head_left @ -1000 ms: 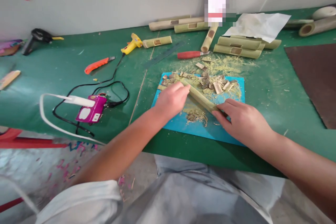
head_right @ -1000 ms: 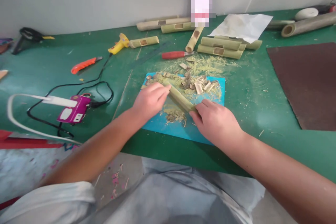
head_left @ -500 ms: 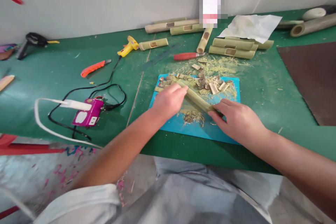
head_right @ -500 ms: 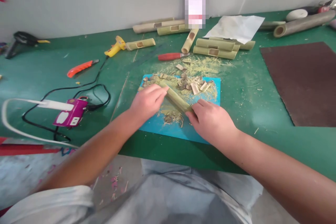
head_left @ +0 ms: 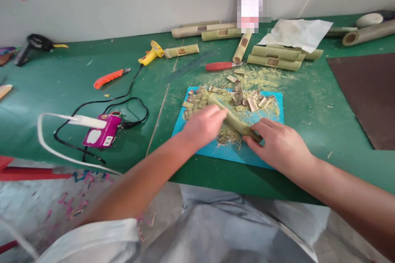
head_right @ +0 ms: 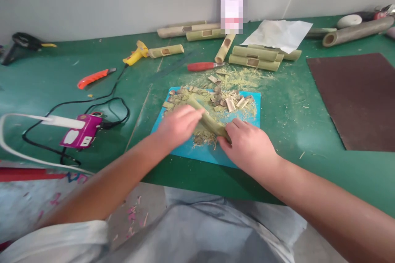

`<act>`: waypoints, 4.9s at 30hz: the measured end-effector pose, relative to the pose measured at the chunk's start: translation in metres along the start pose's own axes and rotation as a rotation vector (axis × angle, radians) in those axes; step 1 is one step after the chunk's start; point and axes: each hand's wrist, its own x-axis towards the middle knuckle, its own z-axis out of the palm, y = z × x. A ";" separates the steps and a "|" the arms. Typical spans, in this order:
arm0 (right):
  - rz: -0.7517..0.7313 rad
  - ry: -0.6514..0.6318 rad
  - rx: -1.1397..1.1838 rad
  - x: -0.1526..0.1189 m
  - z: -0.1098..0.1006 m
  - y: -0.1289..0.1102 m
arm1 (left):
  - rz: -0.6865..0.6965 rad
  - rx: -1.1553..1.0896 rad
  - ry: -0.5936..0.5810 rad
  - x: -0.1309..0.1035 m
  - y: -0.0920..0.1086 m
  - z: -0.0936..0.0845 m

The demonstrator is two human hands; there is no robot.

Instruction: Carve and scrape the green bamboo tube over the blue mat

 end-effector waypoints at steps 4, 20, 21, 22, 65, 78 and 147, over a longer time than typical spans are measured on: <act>-0.023 0.011 -0.027 0.000 0.001 0.000 | 0.055 0.000 -0.033 0.001 0.000 0.000; -0.081 0.046 -0.075 -0.003 0.001 -0.001 | 0.041 -0.048 -0.045 0.001 -0.001 0.002; -0.083 0.045 -0.073 -0.003 0.002 0.000 | 0.058 -0.060 -0.063 0.001 0.000 0.002; -0.084 0.048 -0.076 -0.003 0.002 0.000 | 0.039 -0.054 -0.049 0.002 0.000 0.003; -0.189 0.177 -0.209 -0.004 0.003 -0.009 | -0.040 -0.031 0.024 0.000 -0.021 0.001; -0.207 0.207 -0.204 -0.003 0.004 -0.009 | -0.079 -0.028 0.095 0.000 -0.027 -0.001; -0.170 0.155 -0.260 -0.003 0.001 0.000 | -0.083 -0.074 0.105 0.006 -0.028 0.007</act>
